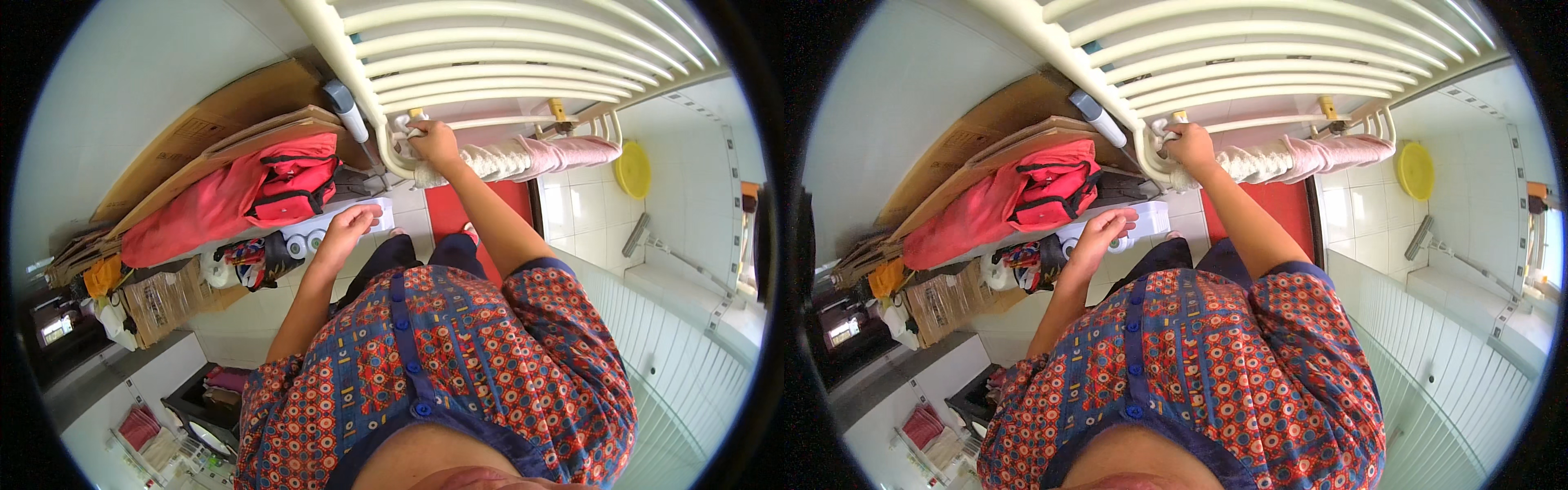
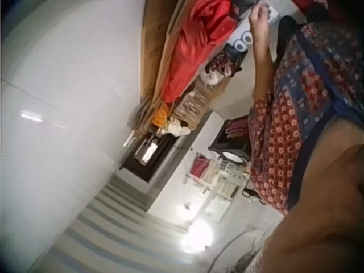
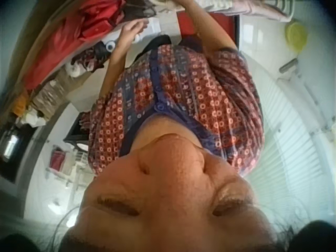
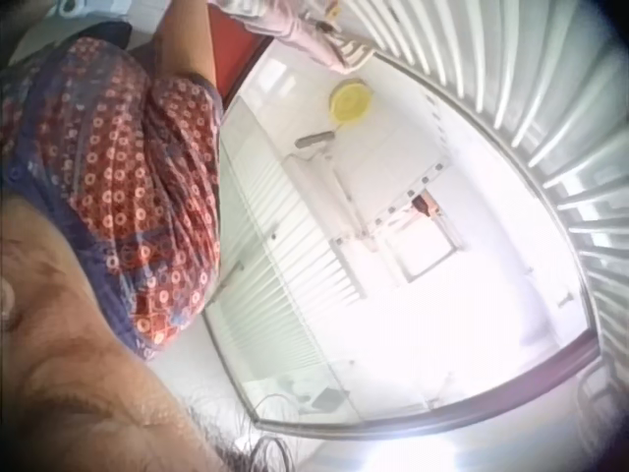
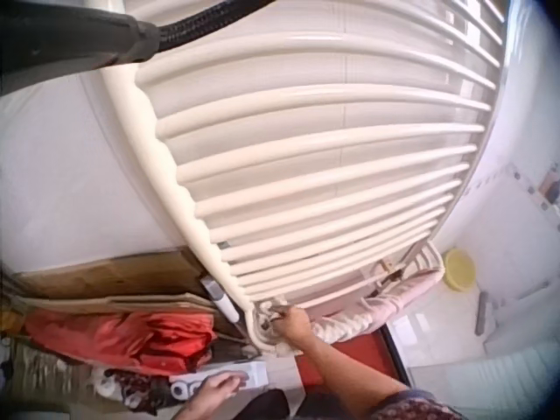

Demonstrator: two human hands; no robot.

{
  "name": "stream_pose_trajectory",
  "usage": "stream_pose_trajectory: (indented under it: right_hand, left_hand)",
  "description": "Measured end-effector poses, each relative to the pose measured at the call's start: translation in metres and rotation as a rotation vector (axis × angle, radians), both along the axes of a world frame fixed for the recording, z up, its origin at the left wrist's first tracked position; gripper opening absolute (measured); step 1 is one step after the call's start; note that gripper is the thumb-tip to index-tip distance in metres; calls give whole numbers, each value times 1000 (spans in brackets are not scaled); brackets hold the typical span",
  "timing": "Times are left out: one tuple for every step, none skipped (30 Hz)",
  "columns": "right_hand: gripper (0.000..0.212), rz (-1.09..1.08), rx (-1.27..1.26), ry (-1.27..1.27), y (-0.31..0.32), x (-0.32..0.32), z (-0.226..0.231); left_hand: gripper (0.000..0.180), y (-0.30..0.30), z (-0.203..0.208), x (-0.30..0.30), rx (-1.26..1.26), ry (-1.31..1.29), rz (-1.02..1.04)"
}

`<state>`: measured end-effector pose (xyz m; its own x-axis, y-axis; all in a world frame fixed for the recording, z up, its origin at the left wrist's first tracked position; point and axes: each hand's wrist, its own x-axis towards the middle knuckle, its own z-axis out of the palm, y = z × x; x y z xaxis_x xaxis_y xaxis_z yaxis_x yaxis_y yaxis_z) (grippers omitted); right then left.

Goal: The person wipes a white wall-mounted radiator with a cloth, then cleans the tiled walls and the glass door of a shower enclosure. The person uses a cloth to wipe the surfaces in a systematic manner.

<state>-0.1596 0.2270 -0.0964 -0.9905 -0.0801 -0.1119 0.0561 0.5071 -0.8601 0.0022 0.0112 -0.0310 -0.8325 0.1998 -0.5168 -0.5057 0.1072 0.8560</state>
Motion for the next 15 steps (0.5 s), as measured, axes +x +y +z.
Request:
stream_pose_trajectory:
  right_hand:
    - [31, 62, -19, 98, -6, 1, 10]
    - [30, 122, -39, 196, -16, 1, 20]
    - [30, 247, -29, 243, -30, 8, 34]
    - [29, 301, 65, 266, -37, 12, 32]
    - [29, 353, 196, 293, -37, 25, 29]
    - [28, 407, 327, 321, -37, 36, 26]
    - [24, 445, 363, 322, -35, 44, 24]
    - [19, 488, 333, 371, -28, 49, 17]
    - [17, 555, 327, 432, -18, 55, 18]
    - [15, 611, 334, 494, -3, 57, 22]
    - [17, 595, 294, 452, 6, 60, 25]
    - [19, 587, 251, 425, 14, 59, 31]
    - [21, 568, 213, 388, 25, 61, 42]
    - [25, 508, -2, 156, 32, 62, 54]
    - [28, 440, -132, 166, 39, 62, 59]
  left_hand:
    - [29, -1, -1, 5, 4, -5, 25]
    - [29, -4, -3, 7, -7, -23, 43]
    - [29, -8, -6, 12, -19, -45, 64]
    - [30, -10, -7, 7, -26, -55, 66]
    - [28, -9, -9, 6, -25, -53, 69]
    - [27, -9, -10, 2, -38, 4, 88]
    - [26, -7, -12, -1, -48, 56, 105]
    - [26, -3, -14, -4, -57, 108, 119]
    - [25, 4, -3, -6, -96, 153, 167]
    - [23, 13, 6, -16, -76, 187, 197]
    - [22, 22, 10, -22, -65, 236, 202]
    - [21, 31, 15, -29, -57, 296, 217]
    - [20, 41, 19, -37, -61, 352, 198]
    - [19, 52, 22, -46, -64, 406, 180]
    - [19, 60, 27, -53, -88, 451, 163]
